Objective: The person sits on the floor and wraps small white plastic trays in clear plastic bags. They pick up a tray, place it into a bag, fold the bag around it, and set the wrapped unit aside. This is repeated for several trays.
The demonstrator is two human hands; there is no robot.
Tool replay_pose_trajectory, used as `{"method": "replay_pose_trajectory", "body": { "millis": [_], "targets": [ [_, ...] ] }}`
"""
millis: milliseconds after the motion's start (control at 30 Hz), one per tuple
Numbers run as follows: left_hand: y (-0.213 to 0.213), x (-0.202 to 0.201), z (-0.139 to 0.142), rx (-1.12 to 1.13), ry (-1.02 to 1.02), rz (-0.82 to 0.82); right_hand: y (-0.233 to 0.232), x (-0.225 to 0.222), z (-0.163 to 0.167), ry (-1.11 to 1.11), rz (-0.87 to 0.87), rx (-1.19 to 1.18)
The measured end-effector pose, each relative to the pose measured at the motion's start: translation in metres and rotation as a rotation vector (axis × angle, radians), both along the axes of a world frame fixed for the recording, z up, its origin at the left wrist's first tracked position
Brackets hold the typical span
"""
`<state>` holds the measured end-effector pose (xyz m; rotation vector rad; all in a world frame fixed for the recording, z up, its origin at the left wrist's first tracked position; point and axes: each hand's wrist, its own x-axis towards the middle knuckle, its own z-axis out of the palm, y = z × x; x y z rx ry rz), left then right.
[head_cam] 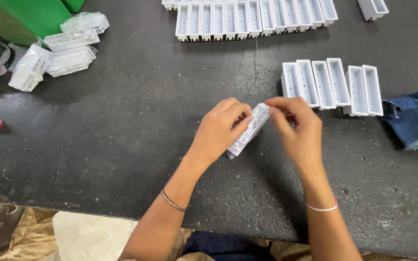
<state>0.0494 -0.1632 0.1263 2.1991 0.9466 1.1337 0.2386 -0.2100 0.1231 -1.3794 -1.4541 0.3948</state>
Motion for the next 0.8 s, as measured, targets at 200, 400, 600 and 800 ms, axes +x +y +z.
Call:
{"method": "replay_pose_trajectory", "body": {
  "millis": [200,400,600,800],
  "targets": [
    [-0.002,0.002,-0.004,0.14,0.033,-0.008,-0.006,-0.012,0.017,-0.26,0.05,-0.024],
    [-0.004,0.005,-0.004,0.143,0.033,-0.013,-0.005,-0.011,0.014,-0.291,0.021,-0.042],
    [-0.003,0.004,-0.002,0.1,0.013,-0.038,0.0,-0.009,-0.011,-0.091,-0.044,-0.125],
    [-0.001,0.003,-0.003,-0.057,-0.074,-0.075,0.009,0.004,-0.024,0.524,0.14,-0.251]
  ]
}}
